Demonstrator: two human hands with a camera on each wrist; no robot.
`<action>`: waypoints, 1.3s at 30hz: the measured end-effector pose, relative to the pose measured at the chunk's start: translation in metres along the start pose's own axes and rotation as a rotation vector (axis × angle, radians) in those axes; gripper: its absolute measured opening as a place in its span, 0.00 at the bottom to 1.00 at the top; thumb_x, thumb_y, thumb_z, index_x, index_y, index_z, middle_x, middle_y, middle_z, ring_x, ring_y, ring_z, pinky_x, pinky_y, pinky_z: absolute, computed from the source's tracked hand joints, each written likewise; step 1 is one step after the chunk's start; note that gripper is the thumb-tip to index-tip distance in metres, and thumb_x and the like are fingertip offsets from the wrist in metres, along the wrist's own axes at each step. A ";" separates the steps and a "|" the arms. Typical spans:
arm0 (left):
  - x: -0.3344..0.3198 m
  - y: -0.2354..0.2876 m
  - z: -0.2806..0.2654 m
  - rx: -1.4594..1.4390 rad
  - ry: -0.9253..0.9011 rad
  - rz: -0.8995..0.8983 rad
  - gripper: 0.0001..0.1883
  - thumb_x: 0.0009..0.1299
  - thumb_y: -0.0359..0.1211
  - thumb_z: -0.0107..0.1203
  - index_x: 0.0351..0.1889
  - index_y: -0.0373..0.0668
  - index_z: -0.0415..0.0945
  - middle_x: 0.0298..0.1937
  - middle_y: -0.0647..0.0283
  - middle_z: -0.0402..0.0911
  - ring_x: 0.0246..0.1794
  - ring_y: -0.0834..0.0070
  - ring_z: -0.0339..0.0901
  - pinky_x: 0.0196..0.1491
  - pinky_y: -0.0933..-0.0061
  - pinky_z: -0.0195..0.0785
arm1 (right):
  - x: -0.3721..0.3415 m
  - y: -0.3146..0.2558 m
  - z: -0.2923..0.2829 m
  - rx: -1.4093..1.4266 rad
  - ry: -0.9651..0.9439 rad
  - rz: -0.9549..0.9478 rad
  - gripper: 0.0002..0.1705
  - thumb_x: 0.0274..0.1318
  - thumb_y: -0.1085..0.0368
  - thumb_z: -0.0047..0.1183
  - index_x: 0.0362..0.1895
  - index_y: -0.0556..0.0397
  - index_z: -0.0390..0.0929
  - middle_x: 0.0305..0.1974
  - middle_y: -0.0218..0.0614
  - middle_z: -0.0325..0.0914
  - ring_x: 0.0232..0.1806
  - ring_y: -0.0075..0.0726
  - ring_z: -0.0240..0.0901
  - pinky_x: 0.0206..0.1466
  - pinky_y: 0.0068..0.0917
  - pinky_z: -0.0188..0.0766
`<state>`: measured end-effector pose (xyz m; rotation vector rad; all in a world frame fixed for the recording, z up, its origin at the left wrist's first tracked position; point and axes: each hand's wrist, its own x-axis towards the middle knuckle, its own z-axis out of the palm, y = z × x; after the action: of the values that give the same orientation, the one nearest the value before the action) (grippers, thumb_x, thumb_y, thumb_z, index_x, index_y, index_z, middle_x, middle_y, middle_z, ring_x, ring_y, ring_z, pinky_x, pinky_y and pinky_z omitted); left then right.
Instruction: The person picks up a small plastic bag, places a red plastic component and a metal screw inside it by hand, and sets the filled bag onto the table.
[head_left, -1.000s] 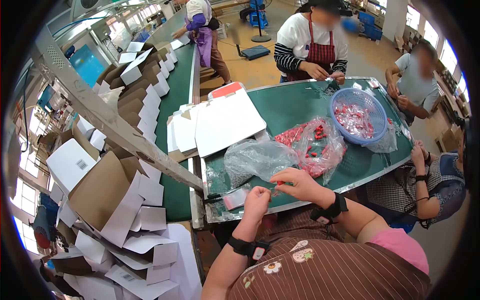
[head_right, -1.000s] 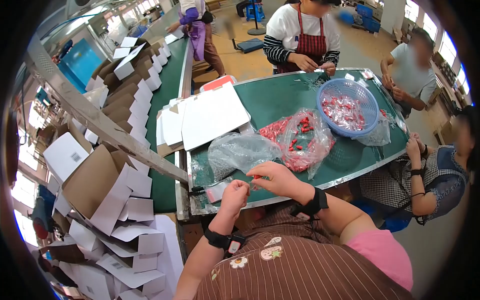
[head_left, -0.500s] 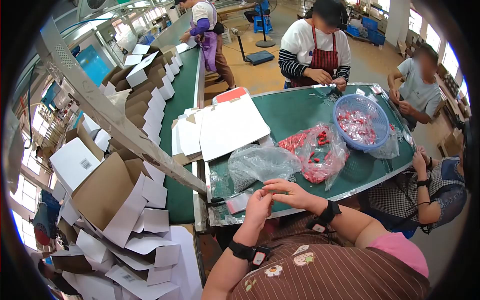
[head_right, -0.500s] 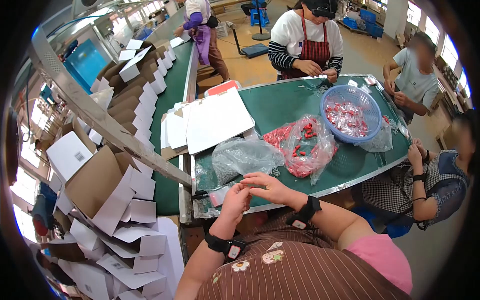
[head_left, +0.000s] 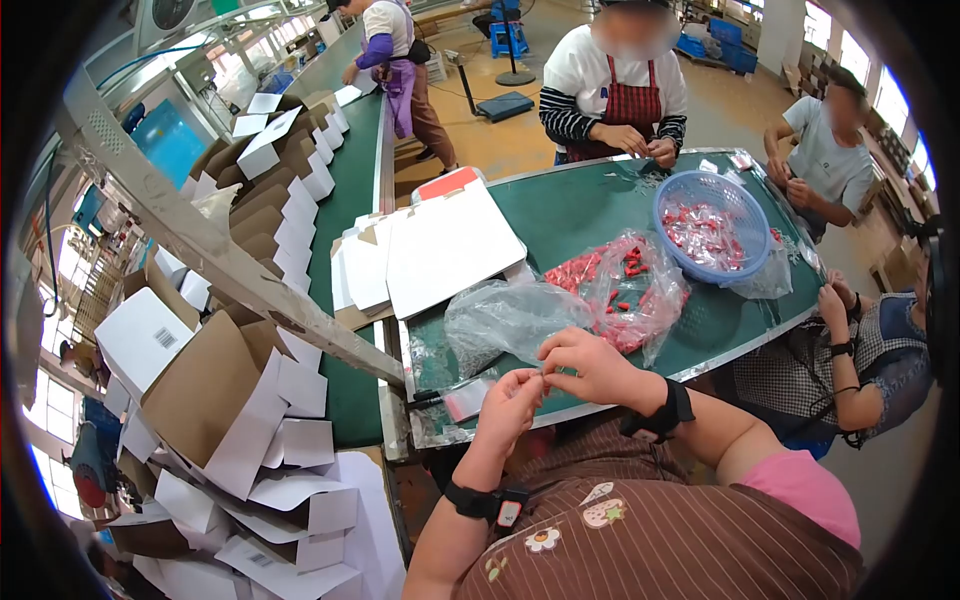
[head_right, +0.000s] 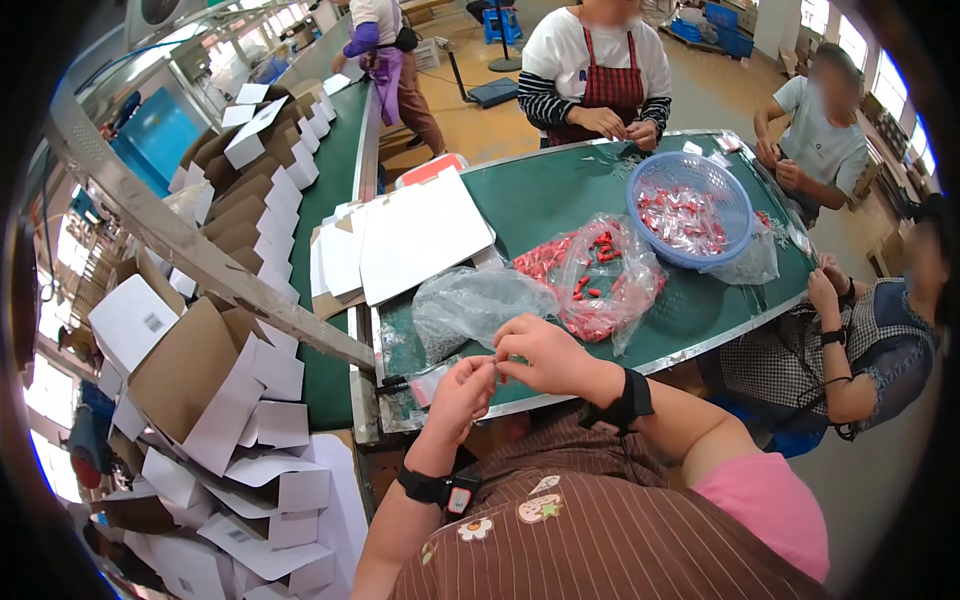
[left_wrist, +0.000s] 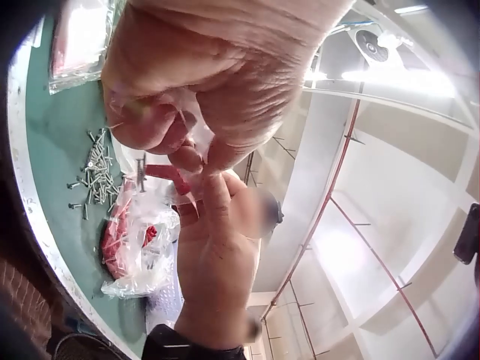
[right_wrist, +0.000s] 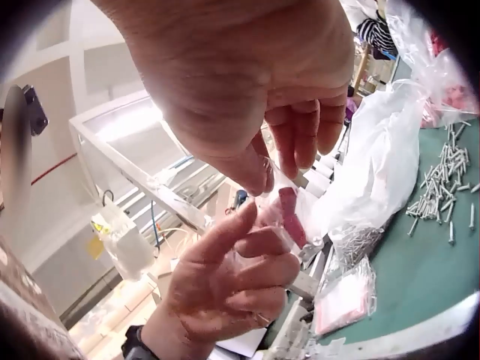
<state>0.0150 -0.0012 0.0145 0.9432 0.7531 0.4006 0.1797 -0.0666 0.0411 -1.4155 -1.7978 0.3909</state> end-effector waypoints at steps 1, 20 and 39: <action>-0.001 -0.001 0.001 0.082 0.008 0.040 0.08 0.65 0.33 0.52 0.39 0.41 0.69 0.23 0.70 0.70 0.14 0.91 0.57 0.14 0.90 0.46 | 0.000 0.002 0.000 0.000 0.001 0.000 0.04 0.42 0.69 0.55 0.26 0.53 0.75 0.36 0.35 0.73 0.42 0.42 0.68 0.45 0.32 0.65; -0.013 0.002 0.007 0.266 0.116 0.261 0.03 0.63 0.29 0.53 0.32 0.41 0.72 0.22 0.73 0.69 0.16 0.91 0.59 0.17 0.89 0.48 | -0.005 -0.005 -0.011 0.401 -0.061 0.284 0.05 0.48 0.70 0.54 0.32 0.56 0.74 0.30 0.32 0.74 0.34 0.26 0.71 0.39 0.22 0.67; -0.016 0.002 0.007 0.070 0.171 0.240 0.03 0.64 0.29 0.53 0.34 0.41 0.73 0.22 0.74 0.69 0.15 0.91 0.58 0.16 0.88 0.46 | -0.007 -0.015 -0.017 0.290 0.020 0.233 0.12 0.46 0.72 0.51 0.39 0.57 0.71 0.29 0.39 0.77 0.32 0.32 0.76 0.37 0.25 0.70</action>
<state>0.0090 -0.0141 0.0253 1.0786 0.8162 0.6751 0.1825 -0.0821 0.0588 -1.4170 -1.4933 0.7251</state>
